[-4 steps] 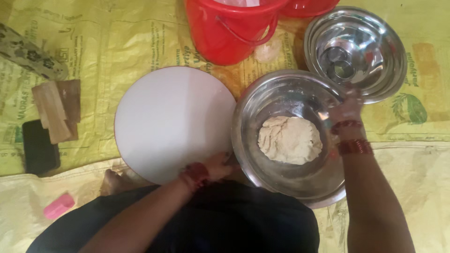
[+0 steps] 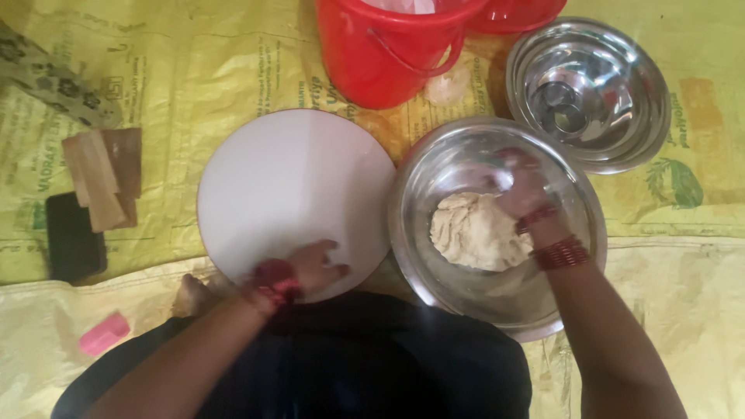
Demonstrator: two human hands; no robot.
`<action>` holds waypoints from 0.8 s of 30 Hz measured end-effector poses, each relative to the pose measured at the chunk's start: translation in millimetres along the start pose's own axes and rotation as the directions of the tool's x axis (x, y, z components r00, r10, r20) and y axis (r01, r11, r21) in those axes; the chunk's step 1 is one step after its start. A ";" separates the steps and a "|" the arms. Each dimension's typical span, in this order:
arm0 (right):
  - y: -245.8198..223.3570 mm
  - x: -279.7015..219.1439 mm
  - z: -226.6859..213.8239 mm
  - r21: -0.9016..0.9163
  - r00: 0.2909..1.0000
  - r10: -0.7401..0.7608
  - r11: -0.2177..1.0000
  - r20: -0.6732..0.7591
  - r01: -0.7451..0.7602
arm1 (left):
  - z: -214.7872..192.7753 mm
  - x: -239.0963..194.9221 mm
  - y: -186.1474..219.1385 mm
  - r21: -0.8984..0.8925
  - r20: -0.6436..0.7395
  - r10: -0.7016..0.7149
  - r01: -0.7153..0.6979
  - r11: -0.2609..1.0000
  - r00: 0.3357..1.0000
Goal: The person kneads a ball of dough on a white plate using both hands. They repeatedly press, fold, and turn the dough, occasionally lifting and reshaping it. The task continues without interruption until the end of the clip.
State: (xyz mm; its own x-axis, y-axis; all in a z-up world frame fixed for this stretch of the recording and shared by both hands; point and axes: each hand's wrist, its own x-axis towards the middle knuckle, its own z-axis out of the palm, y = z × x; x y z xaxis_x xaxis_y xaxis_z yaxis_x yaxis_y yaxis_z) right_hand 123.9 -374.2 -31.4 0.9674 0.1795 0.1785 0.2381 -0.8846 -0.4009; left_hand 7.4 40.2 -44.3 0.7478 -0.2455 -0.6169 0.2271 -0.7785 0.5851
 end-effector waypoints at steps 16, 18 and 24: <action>-134.4 68.5 217.8 -0.208 0.839 0.421 0.906 0.344 -0.369 | -126.5 56.3 -200.9 -0.533 -0.241 -0.518 0.335 0.777 0.821; -151.5 73.7 204.0 -0.183 0.802 0.490 0.872 0.342 -0.454 | -119.0 58.3 -191.6 -0.775 -0.070 -0.512 0.277 0.568 0.856; -194.0 74.4 182.2 -0.146 0.727 0.580 0.808 0.367 -0.571 | -126.5 43.3 -159.3 -0.689 -0.112 -0.702 0.454 0.565 0.703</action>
State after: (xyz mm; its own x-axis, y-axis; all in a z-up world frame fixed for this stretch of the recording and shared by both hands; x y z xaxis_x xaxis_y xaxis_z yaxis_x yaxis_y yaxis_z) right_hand 165.3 -110.8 -104.1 0.8731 -0.2248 -0.4326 -0.3726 -0.8799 -0.2949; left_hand 82.6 226.7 -97.6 0.4360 0.4387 -0.7858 0.8979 -0.1532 0.4127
